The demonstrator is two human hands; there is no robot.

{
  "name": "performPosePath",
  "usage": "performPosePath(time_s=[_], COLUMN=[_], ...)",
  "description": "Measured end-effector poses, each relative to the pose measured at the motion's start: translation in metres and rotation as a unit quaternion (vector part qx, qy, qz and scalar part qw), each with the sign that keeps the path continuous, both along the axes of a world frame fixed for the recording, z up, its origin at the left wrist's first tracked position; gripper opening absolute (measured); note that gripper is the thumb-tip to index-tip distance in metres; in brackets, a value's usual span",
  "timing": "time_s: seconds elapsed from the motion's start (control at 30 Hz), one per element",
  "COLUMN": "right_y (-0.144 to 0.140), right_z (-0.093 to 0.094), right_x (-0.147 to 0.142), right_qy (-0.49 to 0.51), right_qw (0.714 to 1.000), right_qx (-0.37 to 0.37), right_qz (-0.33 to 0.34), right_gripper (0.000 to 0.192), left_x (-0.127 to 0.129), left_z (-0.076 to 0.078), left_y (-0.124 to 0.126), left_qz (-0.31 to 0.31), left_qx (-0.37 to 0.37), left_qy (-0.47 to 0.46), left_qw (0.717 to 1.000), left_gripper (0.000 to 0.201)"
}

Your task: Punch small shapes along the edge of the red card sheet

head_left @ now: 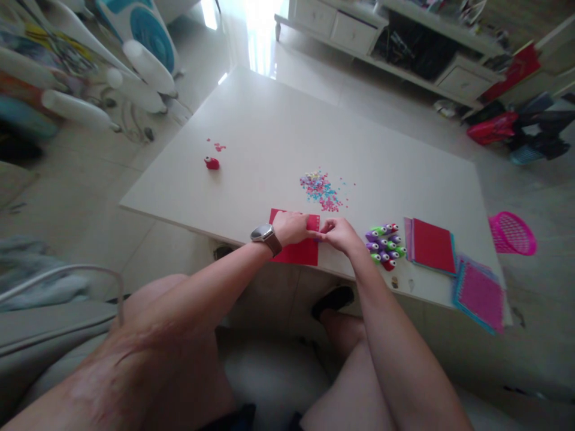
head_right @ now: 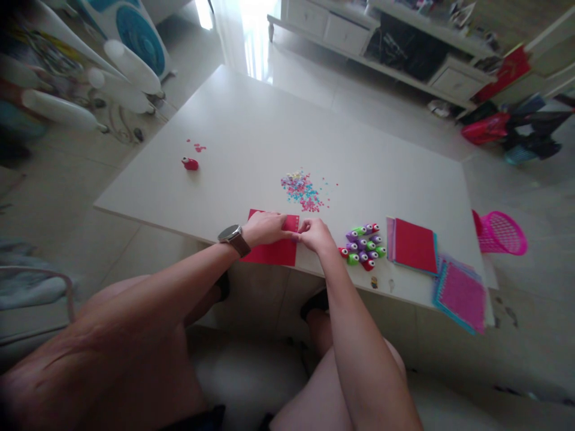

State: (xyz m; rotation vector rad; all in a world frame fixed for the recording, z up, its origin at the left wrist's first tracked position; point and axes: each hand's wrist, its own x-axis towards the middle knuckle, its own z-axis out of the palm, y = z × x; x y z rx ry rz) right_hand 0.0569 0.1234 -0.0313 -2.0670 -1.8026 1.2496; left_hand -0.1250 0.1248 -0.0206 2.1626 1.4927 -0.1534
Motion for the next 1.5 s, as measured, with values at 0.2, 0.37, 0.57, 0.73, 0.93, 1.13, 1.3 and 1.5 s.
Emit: performPosePath(time_s=[0.2,0.37,0.57,0.73,0.93,1.13,1.3,1.5], right_y=[0.001,0.002,0.001,-0.002,-0.008,-0.006,-0.008,-0.004], right_z=[0.001,0.000,0.014,0.014,0.003,0.008,0.008,0.008], right_x=[-0.007,0.001,0.026,0.027,0.025,0.063,0.087,0.069], right_qy=[-0.030,0.013,-0.004,-0.040,-0.122,-0.244,-0.293,-0.170], right_qw=[0.999,0.999,1.000,0.994,0.977,0.955,0.949,0.969], right_qx=[0.015,-0.029,0.020,0.101,0.156,0.164,0.116,0.173], right_qz=[0.010,-0.003,-0.008,0.032,0.079,0.042,0.032,0.044], right_gripper=[0.031,0.018,0.007,0.030,0.021,0.019,0.017,0.032], left_x=[0.006,-0.001,-0.016,-0.019,-0.019,-0.020,-0.020,-0.020], left_z=[-0.003,-0.005,-0.014,-0.013,-0.009,-0.008,-0.010,-0.012], left_y=[0.000,0.007,0.010,0.008,0.007,0.007,0.007,0.007], left_qz=[0.015,-0.012,-0.063,-0.083,-0.077,-0.071,-0.063,-0.063], left_qx=[-0.007,-0.037,-0.014,-0.005,-0.009,-0.013,-0.015,-0.011], left_qy=[0.011,0.001,-0.013,-0.014,-0.019,-0.017,-0.030,-0.032], left_qw=[1.000,0.999,0.998,0.996,0.997,0.997,0.997,0.997], left_gripper=[0.064,0.065,0.041,0.031,0.028,0.027,0.025,0.025])
